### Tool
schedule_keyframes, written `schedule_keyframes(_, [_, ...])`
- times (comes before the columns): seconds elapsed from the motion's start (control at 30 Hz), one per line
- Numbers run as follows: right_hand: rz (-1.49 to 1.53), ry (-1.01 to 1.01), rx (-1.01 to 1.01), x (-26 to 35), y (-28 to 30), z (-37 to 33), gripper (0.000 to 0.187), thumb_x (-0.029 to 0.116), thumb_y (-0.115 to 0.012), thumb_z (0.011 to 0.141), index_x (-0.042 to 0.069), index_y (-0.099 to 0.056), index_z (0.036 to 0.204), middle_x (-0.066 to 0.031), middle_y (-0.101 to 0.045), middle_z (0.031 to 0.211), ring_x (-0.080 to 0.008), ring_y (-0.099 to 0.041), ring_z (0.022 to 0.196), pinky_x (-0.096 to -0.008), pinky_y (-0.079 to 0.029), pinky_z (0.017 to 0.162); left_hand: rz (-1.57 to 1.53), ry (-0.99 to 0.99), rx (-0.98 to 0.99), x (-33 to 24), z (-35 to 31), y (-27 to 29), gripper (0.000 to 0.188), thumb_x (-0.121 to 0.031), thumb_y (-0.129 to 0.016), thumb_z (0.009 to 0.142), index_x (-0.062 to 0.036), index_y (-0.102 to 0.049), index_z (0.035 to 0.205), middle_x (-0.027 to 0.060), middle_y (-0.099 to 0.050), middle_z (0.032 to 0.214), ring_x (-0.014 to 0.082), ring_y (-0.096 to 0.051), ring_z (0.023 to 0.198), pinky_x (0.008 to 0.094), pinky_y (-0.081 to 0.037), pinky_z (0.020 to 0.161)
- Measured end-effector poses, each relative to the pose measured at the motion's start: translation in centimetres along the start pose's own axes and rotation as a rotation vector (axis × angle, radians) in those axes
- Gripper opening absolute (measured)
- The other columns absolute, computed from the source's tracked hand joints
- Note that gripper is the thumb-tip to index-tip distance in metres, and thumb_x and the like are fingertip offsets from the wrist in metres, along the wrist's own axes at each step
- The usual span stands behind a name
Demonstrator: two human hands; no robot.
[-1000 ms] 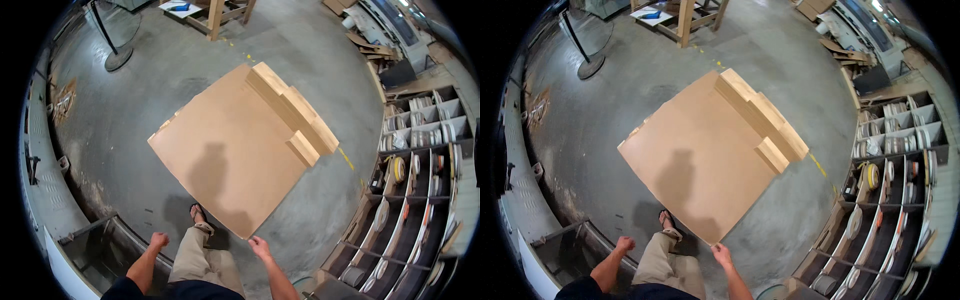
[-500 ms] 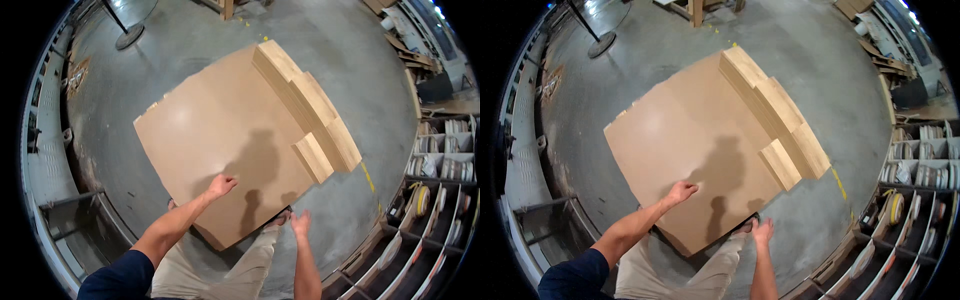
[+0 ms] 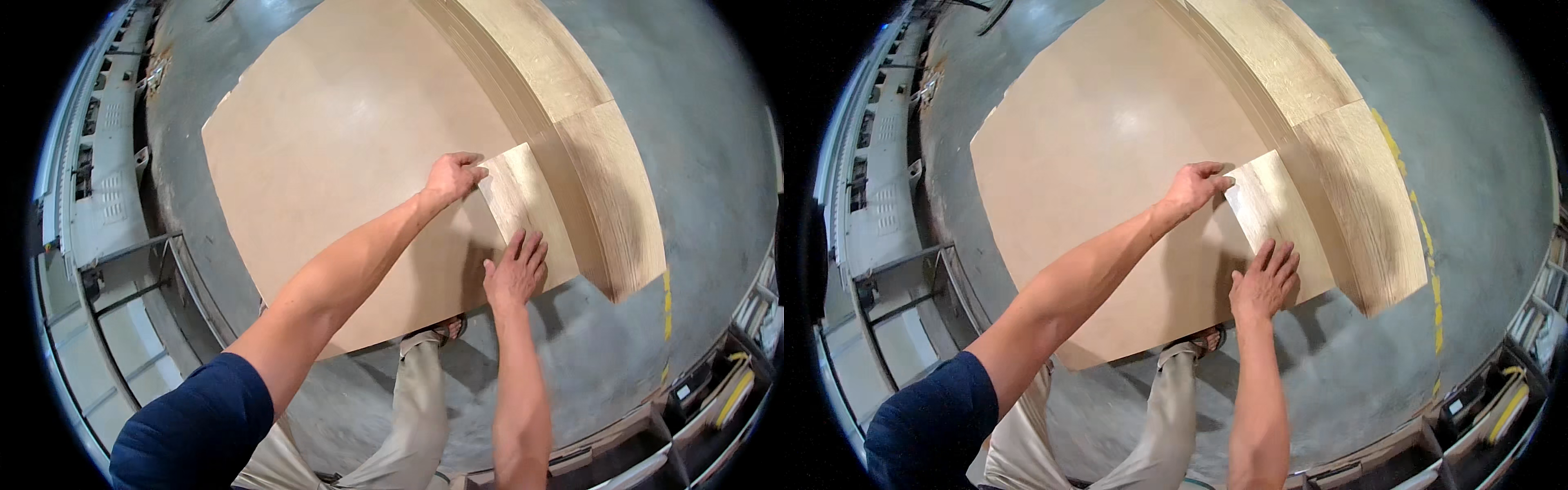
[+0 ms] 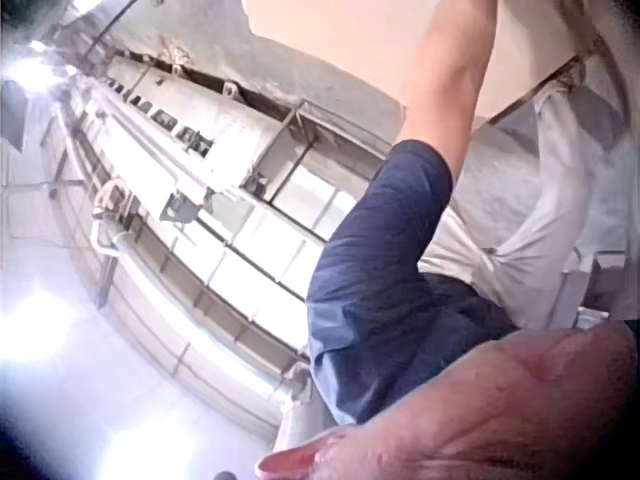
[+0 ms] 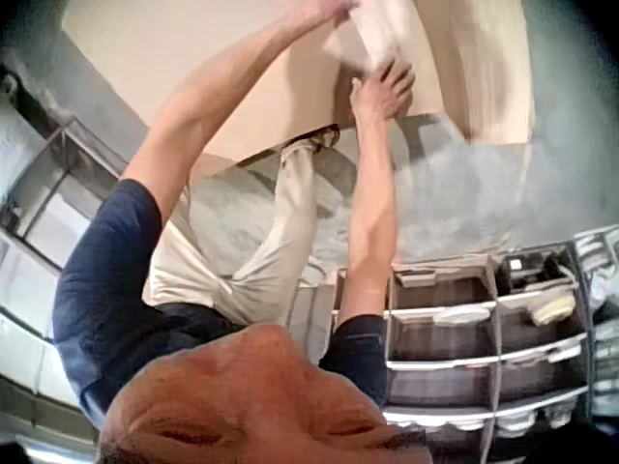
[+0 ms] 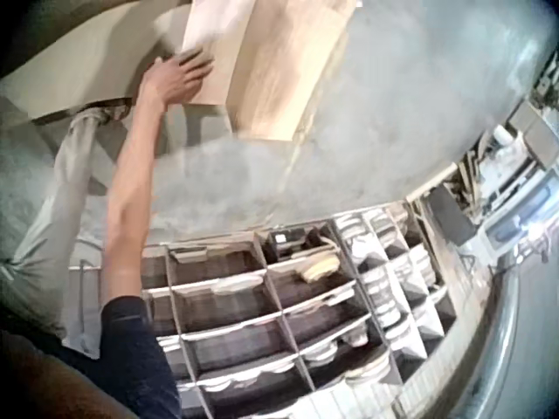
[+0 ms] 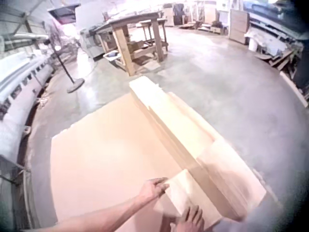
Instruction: The person picks up wood boards, places them on a table, and uses a utility knife to scrape along the edges and surfaces before stacking them on a piece of cardboard on the floor.
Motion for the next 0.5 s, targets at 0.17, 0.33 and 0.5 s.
schedule_keyframes(0.17, [-0.002, 0.01, 0.068, 0.3, 0.2, 0.3, 0.089, 0.039, -0.066, 0.085, 0.0, -0.018, 0.15, -0.0286, -0.007, 0.155, -0.0474, -0.013, 0.141, -0.0519, -0.016, 0.115, -0.168, 0.093, -0.017, 3.3, 3.0, -2.4, 0.034, -0.019, -0.069, 0.084, 0.0047, -0.068, 0.108, 0.0102, -0.071, 0.092, 0.0165, -0.064, 0.081, 0.0283, -0.051, 0.076])
schedule_keyframes(0.33, [0.004, -0.026, 0.131, -0.2, 0.5, 0.6, 0.09, 0.039, -0.064, 0.087, -0.001, -0.014, 0.15, -0.0292, -0.003, 0.155, -0.0484, -0.008, 0.142, -0.0517, -0.013, 0.116, -0.143, 0.175, -0.09, 2.1, 2.3, -2.9, 0.023, -0.017, -0.064, 0.089, 0.0041, -0.071, 0.096, 0.0055, -0.068, 0.08, 0.0128, -0.059, 0.072, 0.0282, -0.049, 0.068])
schedule_keyframes(0.5, [-0.067, 0.027, 0.199, 0.6, 0.4, 0.3, 0.091, 0.038, -0.064, 0.087, -0.003, -0.013, 0.15, -0.0306, -0.002, 0.155, -0.0491, -0.007, 0.142, -0.0515, -0.014, 0.116, -0.416, 0.231, -0.127, 4.8, 3.2, -0.6, 0.023, -0.02, -0.063, 0.09, 0.0017, -0.071, 0.093, 0.0039, -0.067, 0.082, 0.0113, -0.057, 0.074, 0.0275, -0.047, 0.069])
Point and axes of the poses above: each hand's wrist, its own z-axis towards the middle knuckle, its own y-axis out of the back of the hand, x = y × z, the point moved 6 cm from there along z, towards the middle knuckle
